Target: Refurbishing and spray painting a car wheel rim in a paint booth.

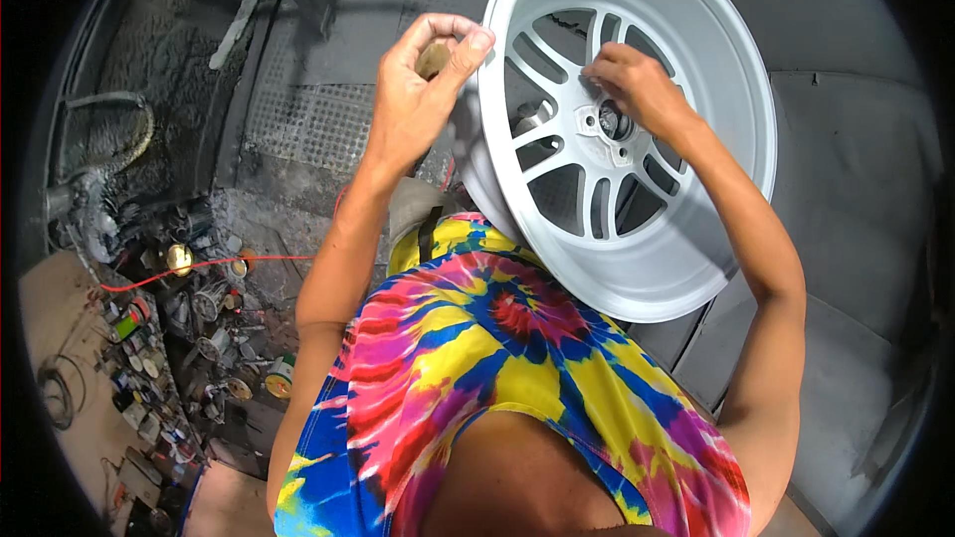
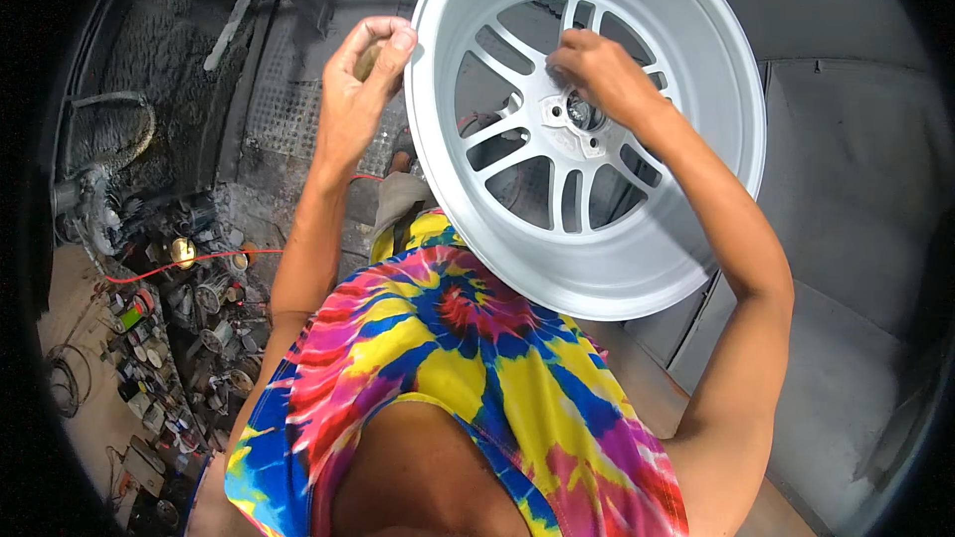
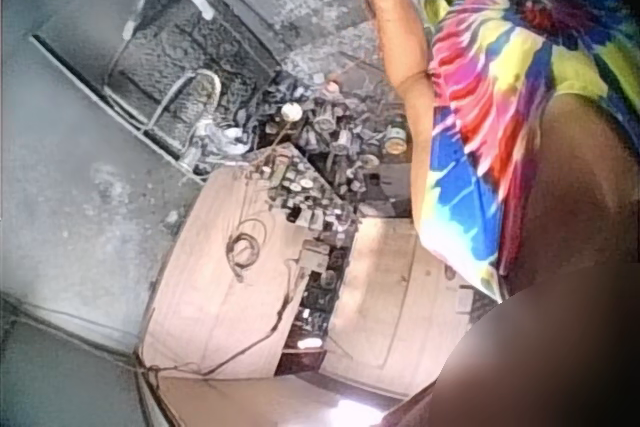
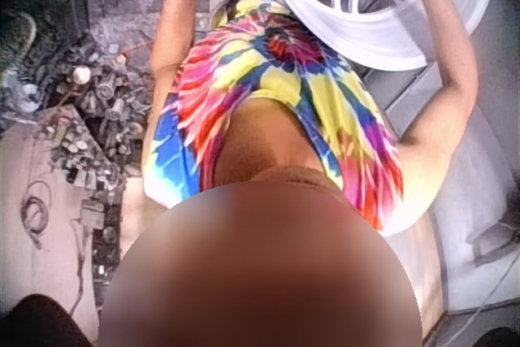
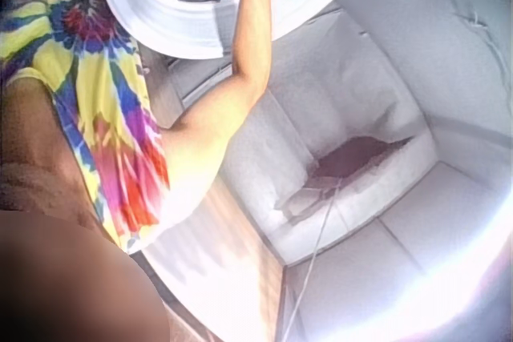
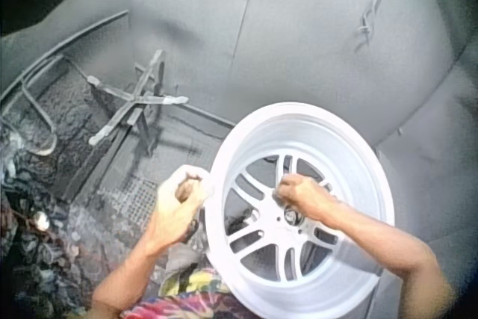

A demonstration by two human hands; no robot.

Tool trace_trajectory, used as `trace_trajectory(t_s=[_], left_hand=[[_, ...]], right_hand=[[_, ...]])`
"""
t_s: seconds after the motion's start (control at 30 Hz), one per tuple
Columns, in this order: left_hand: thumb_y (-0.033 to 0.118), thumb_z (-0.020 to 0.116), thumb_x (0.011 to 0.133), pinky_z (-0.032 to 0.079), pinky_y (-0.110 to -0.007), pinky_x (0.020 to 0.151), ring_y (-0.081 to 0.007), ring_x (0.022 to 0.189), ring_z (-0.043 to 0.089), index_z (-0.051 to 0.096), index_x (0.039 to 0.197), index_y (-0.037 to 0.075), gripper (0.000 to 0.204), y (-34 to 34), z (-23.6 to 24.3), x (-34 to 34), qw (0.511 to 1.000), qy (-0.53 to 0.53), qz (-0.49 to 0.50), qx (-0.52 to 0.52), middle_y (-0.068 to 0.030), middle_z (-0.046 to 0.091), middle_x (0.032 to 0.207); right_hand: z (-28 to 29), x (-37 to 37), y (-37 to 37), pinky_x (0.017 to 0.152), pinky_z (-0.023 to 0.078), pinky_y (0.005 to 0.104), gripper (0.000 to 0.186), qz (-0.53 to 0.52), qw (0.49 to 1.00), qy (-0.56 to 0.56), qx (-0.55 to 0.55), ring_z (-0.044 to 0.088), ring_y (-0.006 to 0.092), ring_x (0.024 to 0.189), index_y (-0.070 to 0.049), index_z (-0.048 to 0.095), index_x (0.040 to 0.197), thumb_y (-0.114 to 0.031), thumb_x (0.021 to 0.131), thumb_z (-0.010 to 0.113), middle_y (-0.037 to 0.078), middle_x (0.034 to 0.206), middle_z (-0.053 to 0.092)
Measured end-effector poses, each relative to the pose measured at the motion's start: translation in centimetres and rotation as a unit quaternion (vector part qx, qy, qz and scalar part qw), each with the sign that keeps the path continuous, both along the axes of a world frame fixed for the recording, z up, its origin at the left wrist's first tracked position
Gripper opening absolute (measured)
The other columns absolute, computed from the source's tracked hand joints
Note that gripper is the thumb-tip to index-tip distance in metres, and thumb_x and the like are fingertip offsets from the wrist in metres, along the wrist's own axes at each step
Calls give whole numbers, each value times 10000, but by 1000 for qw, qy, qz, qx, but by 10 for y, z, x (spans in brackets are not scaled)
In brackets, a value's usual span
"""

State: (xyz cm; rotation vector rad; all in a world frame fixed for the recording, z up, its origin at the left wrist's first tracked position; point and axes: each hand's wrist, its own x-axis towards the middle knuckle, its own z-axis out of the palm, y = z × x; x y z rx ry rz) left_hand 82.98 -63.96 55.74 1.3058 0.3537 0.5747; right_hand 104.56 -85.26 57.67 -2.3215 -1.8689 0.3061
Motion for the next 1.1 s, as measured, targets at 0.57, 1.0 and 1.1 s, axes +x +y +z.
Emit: trace_trajectory(t_s=[0.57, 1.0, 1.1], left_hand=[[246, 747, 943, 401, -196, 575, -14, 662, 539, 680, 979, 10, 249, 23, 2, 55, 999, -43, 27, 14, 28, 652, 754], [221, 731, 956, 414, -220, 575, -38, 651, 513, 692, 957, 44, 181, 60, 7, 107, 991, 5, -17, 131, 48, 625, 749], [231, 737, 955, 425, -218, 590, -39, 665, 527, 696, 964, 44, 192, 52, 19, 97, 994, 19, -16, 111, 39, 636, 760]], right_hand=[[-4, 4, 27, 846, 507, 321, 204, -129, 900, 405, -91, 661, 187, 934, 25, 703, 940, -174, 971, 669, 67, 954, 722], [3, 3, 4, 720, 529, 342, 113, -101, 960, 262, -20, 641, 236, 774, 45, 694, 955, -61, 917, 685, 116, 917, 628], [0, -17, 5, 729, 536, 371, 139, -54, 986, 155, 19, 636, 269, 799, 52, 698, 981, -67, 916, 669, 149, 929, 609]])
